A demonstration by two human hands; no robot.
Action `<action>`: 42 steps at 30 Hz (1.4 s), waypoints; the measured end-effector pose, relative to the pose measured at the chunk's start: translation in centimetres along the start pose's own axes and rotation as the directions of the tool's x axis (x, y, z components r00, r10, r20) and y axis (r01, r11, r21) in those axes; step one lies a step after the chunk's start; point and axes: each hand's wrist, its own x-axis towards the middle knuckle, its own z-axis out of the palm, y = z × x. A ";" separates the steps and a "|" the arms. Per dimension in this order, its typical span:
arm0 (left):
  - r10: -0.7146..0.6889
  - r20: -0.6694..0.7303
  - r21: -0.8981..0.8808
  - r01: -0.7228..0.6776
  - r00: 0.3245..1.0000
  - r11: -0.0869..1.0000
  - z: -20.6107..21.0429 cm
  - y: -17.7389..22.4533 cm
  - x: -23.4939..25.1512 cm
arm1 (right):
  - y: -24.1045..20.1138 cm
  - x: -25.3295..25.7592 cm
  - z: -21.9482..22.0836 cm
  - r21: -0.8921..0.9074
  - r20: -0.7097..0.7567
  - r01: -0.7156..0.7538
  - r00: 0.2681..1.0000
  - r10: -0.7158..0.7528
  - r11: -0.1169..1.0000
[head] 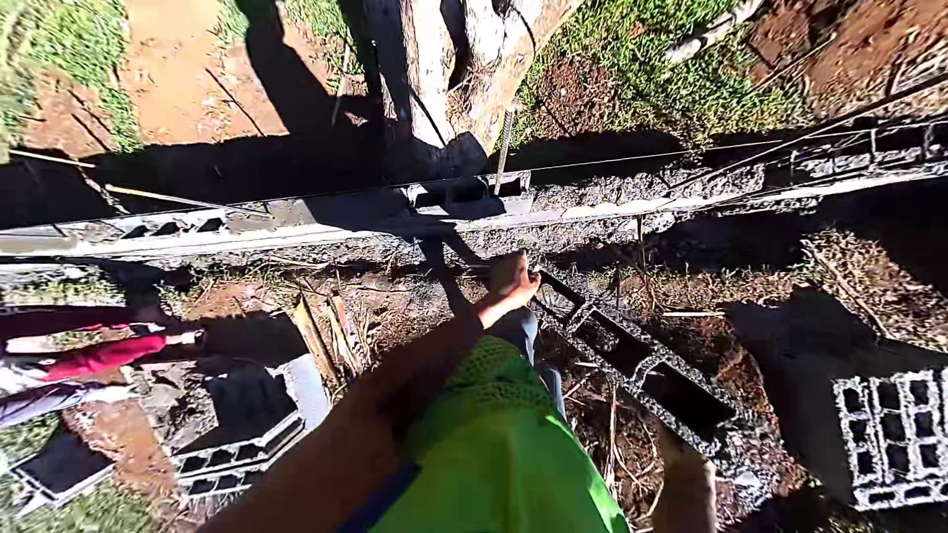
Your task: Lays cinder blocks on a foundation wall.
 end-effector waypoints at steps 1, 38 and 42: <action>-0.024 -0.005 0.008 0.024 1.000 1.000 -0.4 0.0 -0.2 | -0.1 1.6 0.2 0.048 0.033 -0.031 0.999 0.030 0.998; -0.435 -0.302 -0.112 0.422 0.848 0.900 3.3 13.2 6.4 | -19.5 35.1 8.7 -0.701 0.584 0.394 0.796 0.161 0.595; -0.394 -0.342 -0.143 0.367 0.853 0.919 2.5 13.7 11.3 | -21.6 37.4 12.3 -0.815 0.497 0.421 0.861 0.107 0.398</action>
